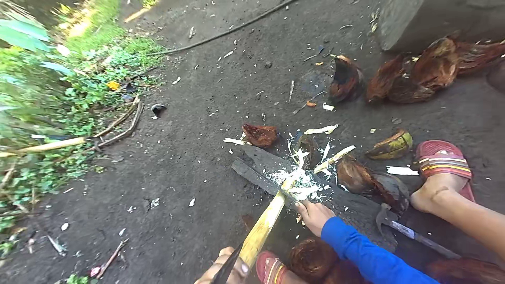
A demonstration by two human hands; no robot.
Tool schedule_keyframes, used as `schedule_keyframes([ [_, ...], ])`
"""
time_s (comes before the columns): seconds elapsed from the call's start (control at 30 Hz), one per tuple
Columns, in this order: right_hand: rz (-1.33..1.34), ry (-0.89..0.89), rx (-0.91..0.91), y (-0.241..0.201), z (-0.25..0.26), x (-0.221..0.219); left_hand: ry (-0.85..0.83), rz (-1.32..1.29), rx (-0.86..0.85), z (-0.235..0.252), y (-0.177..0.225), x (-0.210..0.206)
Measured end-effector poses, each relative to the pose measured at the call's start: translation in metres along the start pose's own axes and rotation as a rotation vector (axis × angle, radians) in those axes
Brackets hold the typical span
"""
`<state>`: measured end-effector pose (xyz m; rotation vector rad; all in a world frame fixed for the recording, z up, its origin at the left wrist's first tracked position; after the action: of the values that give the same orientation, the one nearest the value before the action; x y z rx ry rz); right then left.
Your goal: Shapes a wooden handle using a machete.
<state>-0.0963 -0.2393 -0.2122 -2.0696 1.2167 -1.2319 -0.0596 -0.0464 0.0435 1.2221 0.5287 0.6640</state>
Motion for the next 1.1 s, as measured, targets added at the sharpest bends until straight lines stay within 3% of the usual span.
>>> schedule_keyframes([
  [0.2,0.159,0.069,0.051,-0.007,-0.021,0.007,0.131,-0.041,-0.003,-0.004,-0.018,0.027],
  [0.37,0.217,0.203,0.204,-0.038,-0.046,0.03,0.044,0.139,-0.131,0.009,-0.009,0.028],
  [0.67,0.305,0.245,0.495,-0.07,-0.082,0.026,-0.112,-0.216,-0.299,0.014,-0.031,0.007],
  [0.77,0.361,0.309,0.561,-0.074,-0.086,0.025,-0.072,-0.263,-0.372,0.02,-0.033,0.0],
  [0.87,0.372,0.358,0.571,-0.072,-0.086,0.024,-0.069,-0.318,-0.376,0.025,-0.035,-0.002],
  [1.1,0.331,0.278,0.46,-0.064,-0.07,0.017,-0.08,-0.295,-0.374,0.043,-0.037,-0.01],
])
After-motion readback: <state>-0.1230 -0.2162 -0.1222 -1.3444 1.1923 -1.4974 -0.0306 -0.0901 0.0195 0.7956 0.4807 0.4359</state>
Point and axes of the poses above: each hand's wrist, its own z-axis towards the middle knuckle, its own x-axis out of the back of the hand, y = z × x, the point moved 7 cm from there along z, towards the middle knuckle, and after that the axes turned 14 degrees about x, right-handed, at the moved point
